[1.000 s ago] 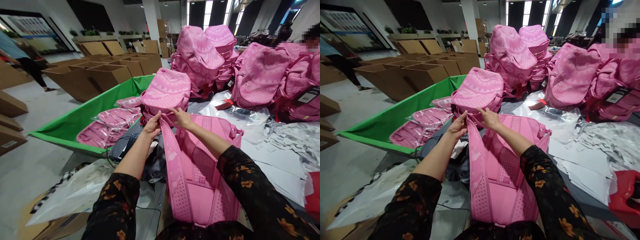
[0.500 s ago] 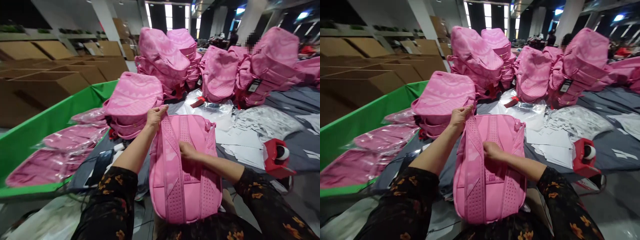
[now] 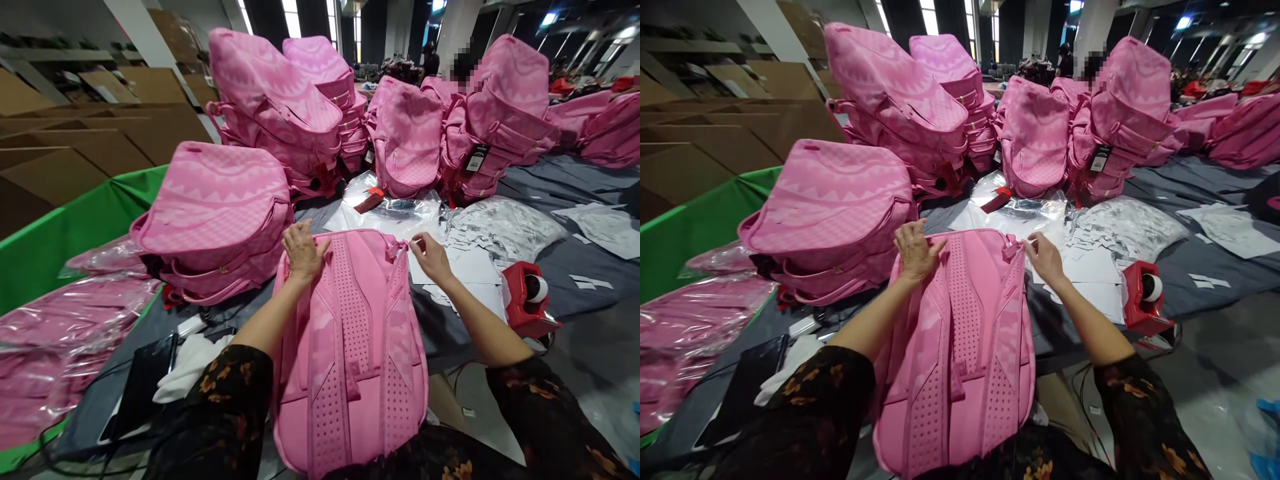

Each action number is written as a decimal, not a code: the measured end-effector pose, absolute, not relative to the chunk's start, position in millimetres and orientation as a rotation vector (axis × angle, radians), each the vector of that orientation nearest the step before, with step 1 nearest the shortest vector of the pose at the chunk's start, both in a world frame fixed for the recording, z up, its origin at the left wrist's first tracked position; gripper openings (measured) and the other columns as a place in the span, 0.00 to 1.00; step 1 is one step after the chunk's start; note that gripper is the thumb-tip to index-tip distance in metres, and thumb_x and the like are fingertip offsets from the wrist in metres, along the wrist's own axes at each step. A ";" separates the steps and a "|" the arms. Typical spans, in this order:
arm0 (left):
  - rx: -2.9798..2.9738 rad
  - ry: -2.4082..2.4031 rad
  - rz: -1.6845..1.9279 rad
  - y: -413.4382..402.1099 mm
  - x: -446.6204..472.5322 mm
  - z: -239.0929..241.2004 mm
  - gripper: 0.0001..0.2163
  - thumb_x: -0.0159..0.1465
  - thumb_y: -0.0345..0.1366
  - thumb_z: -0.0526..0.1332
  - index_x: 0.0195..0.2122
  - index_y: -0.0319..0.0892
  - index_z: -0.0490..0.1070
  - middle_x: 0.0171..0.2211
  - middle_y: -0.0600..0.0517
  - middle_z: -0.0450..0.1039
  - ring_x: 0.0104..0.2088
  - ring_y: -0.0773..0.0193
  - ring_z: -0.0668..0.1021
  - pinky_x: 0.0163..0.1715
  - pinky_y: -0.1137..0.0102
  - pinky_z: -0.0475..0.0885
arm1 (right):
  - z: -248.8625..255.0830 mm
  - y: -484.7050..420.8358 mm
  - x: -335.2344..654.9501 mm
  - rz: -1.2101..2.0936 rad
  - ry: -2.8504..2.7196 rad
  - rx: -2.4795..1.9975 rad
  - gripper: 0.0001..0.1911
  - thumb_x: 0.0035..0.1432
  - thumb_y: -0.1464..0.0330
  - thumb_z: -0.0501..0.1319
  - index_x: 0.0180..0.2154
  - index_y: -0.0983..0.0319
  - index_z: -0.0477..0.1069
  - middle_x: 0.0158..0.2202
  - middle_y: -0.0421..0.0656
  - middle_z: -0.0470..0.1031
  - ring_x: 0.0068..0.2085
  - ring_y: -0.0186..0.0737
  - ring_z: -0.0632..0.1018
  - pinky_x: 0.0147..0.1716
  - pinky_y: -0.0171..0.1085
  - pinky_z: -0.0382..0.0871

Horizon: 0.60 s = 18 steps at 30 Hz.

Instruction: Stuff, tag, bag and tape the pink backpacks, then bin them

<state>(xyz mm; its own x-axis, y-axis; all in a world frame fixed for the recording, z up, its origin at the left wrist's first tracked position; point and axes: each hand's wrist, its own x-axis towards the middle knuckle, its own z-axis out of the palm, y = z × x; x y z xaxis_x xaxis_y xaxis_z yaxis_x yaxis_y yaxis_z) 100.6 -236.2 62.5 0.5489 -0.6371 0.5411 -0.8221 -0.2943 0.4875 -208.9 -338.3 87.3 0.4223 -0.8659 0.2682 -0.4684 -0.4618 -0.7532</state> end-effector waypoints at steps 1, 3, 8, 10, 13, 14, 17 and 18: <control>1.976 -1.301 0.318 -241.4 93.3 67.3 0.22 0.63 0.43 0.68 0.56 0.41 0.72 0.59 0.36 0.71 0.59 0.39 0.71 0.59 0.48 0.66 | 82.7 -360.7 -204.1 -0.833 1.258 -1.944 0.18 0.63 0.51 0.62 0.41 0.59 0.71 0.30 0.43 0.75 0.32 0.41 0.75 0.32 0.38 0.69; 1.821 -1.592 0.236 -258.7 73.5 74.8 0.16 0.66 0.38 0.65 0.54 0.42 0.74 0.58 0.38 0.74 0.59 0.41 0.71 0.61 0.48 0.65 | 74.0 -388.5 -188.3 -0.638 1.321 -1.664 0.19 0.61 0.50 0.63 0.37 0.59 0.68 0.25 0.40 0.70 0.27 0.39 0.72 0.27 0.36 0.67; 1.472 -2.073 -0.073 -323.2 25.0 88.1 0.25 0.59 0.23 0.65 0.58 0.44 0.73 0.64 0.44 0.71 0.66 0.47 0.67 0.64 0.51 0.63 | 82.6 -374.2 -157.3 -0.959 0.960 -1.699 0.20 0.54 0.50 0.65 0.36 0.57 0.62 0.27 0.35 0.66 0.27 0.34 0.68 0.27 0.34 0.65; 1.379 -2.200 -0.129 -337.2 17.2 96.0 0.19 0.58 0.22 0.65 0.49 0.44 0.77 0.59 0.46 0.76 0.65 0.48 0.69 0.64 0.51 0.62 | 97.2 -361.1 -163.9 -1.076 0.803 -1.903 0.20 0.52 0.52 0.67 0.37 0.58 0.64 0.30 0.36 0.70 0.30 0.35 0.70 0.32 0.35 0.68; 1.337 -2.241 0.028 -324.7 17.0 106.4 0.06 0.65 0.27 0.63 0.38 0.44 0.78 0.46 0.47 0.81 0.57 0.52 0.75 0.67 0.49 0.57 | 117.1 -358.3 -185.3 -1.021 0.753 -1.972 0.19 0.53 0.54 0.68 0.40 0.59 0.68 0.30 0.37 0.71 0.30 0.35 0.70 0.32 0.35 0.67; 1.365 -2.215 0.113 -311.4 17.4 107.2 0.06 0.67 0.29 0.61 0.38 0.44 0.77 0.43 0.47 0.80 0.55 0.53 0.76 0.67 0.49 0.55 | 121.1 -361.8 -191.3 -0.999 0.768 -1.903 0.20 0.53 0.53 0.68 0.41 0.59 0.69 0.29 0.36 0.70 0.28 0.34 0.69 0.30 0.35 0.66; 1.561 -2.184 0.241 -252.9 10.1 96.8 0.10 0.70 0.27 0.56 0.38 0.43 0.76 0.37 0.47 0.78 0.49 0.55 0.77 0.66 0.51 0.57 | 124.0 -376.1 -192.2 -0.917 0.754 -1.627 0.22 0.51 0.52 0.69 0.40 0.61 0.72 0.29 0.38 0.73 0.27 0.33 0.70 0.27 0.34 0.65; 1.635 -2.217 0.205 -230.5 4.2 89.7 0.10 0.69 0.25 0.55 0.37 0.42 0.75 0.35 0.47 0.77 0.46 0.55 0.77 0.64 0.52 0.60 | 123.1 -379.3 -185.9 -0.882 0.722 -1.553 0.22 0.50 0.52 0.70 0.39 0.61 0.72 0.30 0.39 0.74 0.28 0.34 0.71 0.28 0.33 0.66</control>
<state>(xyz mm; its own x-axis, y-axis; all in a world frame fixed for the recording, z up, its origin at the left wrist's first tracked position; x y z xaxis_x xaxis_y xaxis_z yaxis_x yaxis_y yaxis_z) 4.2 -230.5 89.7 -0.2528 -0.8889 0.3821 -0.9440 0.3132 0.1041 -185.9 -379.3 123.1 0.5278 -0.8366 0.1465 0.0218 -0.1590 -0.9870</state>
